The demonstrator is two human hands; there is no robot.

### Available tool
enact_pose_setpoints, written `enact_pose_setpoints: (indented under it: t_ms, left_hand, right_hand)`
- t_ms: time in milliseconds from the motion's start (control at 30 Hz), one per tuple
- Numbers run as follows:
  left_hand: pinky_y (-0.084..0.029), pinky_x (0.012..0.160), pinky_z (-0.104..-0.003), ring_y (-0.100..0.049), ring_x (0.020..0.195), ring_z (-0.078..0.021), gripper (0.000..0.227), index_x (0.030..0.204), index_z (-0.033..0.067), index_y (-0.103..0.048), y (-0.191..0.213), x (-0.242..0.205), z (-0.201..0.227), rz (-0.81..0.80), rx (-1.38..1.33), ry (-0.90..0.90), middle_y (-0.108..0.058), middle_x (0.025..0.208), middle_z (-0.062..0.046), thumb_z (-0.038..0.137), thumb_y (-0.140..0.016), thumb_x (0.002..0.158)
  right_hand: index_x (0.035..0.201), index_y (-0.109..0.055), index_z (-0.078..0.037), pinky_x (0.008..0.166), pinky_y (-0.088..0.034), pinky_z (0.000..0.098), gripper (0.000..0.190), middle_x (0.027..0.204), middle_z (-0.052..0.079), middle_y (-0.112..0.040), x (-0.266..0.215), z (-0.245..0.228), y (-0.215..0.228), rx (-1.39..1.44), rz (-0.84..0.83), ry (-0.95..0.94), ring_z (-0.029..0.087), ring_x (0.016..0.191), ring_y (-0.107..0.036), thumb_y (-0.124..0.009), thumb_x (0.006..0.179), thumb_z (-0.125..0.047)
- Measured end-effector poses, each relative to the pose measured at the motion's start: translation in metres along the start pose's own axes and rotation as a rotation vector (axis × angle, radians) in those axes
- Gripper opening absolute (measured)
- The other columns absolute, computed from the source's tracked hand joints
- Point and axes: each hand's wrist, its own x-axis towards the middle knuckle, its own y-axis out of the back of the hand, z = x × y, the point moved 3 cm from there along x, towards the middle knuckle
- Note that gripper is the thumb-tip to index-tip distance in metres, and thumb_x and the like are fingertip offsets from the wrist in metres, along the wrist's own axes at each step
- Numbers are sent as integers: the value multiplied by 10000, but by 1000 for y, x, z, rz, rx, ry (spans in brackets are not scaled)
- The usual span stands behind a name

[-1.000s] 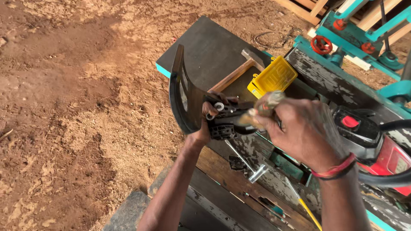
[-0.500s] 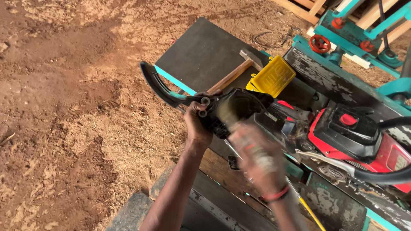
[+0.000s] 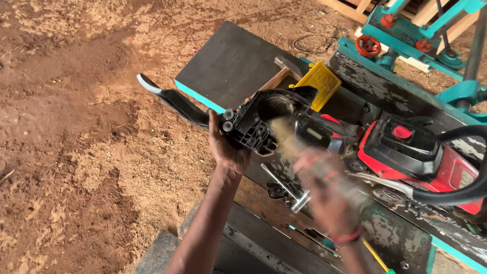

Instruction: The person cleans various components of a disassembled chainsaw using a brush and a cloth, then uses a socket wrench and a screwdriver to manipulate and adjust parts on a workbench.

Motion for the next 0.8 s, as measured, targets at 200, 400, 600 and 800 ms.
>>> enact_pose_setpoints:
  t_ms: [200, 400, 600, 800]
  left_hand:
    - [-560, 1002, -498, -680, 1139, -323, 624, 1191, 62, -631, -5, -3, 3, 86, 141, 31, -701, 1231, -175, 626, -615, 925]
    - [-521, 1071, -476, -638, 1215, -316, 757, 1330, -10, -590, -7, -1, -3, 6, 41, 38, -668, 1311, -176, 632, -600, 928]
    - [-533, 1025, -465, -637, 1190, -309, 822, 1348, -37, -581, -9, -4, -4, 68, 86, 3, -670, 1295, -189, 669, -580, 926]
    - [-495, 1013, -510, -629, 1197, -310, 835, 1352, 3, -583, -24, -15, -14, -38, 150, 70, -685, 1286, -163, 712, -547, 914]
  right_hand:
    - [1003, -757, -41, 637, -571, 275, 138, 967, 59, -794, -8, -10, 1, 421, -89, -156, 127, 742, -717, -762, 916, -147]
    - [1142, -702, -28, 873, -599, 276, 106, 1106, 77, -735, 15, 23, 25, 345, 340, -153, 113, 983, -715, -735, 1058, -83]
    - [1214, -688, -27, 876, -572, 248, 168, 1090, 93, -731, -8, 4, 29, 332, 414, -229, 139, 996, -710, -746, 1060, -59]
    - [1071, -726, -61, 774, -611, 269, 152, 1029, 56, -776, -7, -57, 6, 380, 75, 22, 138, 902, -765, -733, 946, -147]
